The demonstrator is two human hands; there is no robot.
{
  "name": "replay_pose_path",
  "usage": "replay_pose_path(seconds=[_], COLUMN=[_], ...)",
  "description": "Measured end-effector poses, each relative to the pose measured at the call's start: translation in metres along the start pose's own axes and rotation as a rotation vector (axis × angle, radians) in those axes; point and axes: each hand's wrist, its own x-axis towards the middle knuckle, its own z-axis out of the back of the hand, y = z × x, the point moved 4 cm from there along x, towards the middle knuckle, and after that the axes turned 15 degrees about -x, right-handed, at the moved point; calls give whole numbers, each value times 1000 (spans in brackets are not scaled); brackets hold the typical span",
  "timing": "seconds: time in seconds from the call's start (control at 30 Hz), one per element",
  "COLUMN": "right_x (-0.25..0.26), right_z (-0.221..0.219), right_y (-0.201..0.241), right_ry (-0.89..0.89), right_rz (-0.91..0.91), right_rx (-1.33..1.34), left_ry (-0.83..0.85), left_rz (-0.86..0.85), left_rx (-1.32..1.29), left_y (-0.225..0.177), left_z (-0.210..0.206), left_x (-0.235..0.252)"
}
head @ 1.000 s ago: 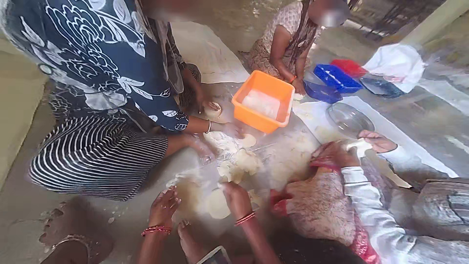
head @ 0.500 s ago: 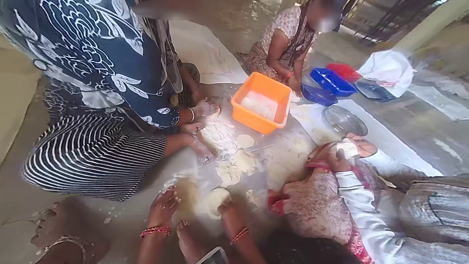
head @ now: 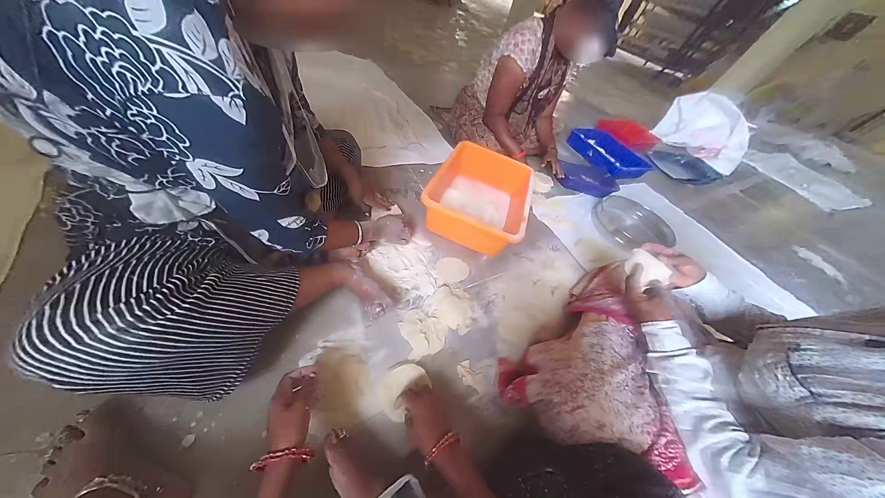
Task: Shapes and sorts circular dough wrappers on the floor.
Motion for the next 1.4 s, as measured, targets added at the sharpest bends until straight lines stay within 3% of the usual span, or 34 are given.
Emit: replay_pose_path(seconds=[0.07, 0.13, 0.4, 0.7, 0.8, 0.9, 1.03, 1.17, 1.33, 1.4], right_x=[4, 4, 4, 3, 5, 1, -1, -6, -5, 0], right_z=[-6, -1, 12, 19, 15, 10, 0, 17, 66, 83], right_y=[-8, -11, -14, -8, 0, 16, 34, 31, -27, -61], right_ry=[-13, -8, -159, -269, -250, -59, 12, -232, -671, -756], right_rz=[21, -6, -60, -47, -50, -136, -210, -365, -471, -535], right_rx=[76, 186, 400, 555, 883, 1287, 1598, 1862, 1446, 1359], left_ry=[96, 135, 204, 230, 307, 404, 463, 440, 493, 482], left_rz=[-153, -198, -143, -267, -289, -290, -136, -51, 33, 53], left_rx=[370, 563, 878, 621, 389, 116, -183, -260, -344, -317], left_y=[0, 3, -7, -36, -43, -43, -45, -37, -37, -35], left_z=[4, 2, -15, -12, -18, -35, -57, -69, -79, -76], left_x=[5, 10, 19, 8, -1, -14, -37, -48, -56, -55])
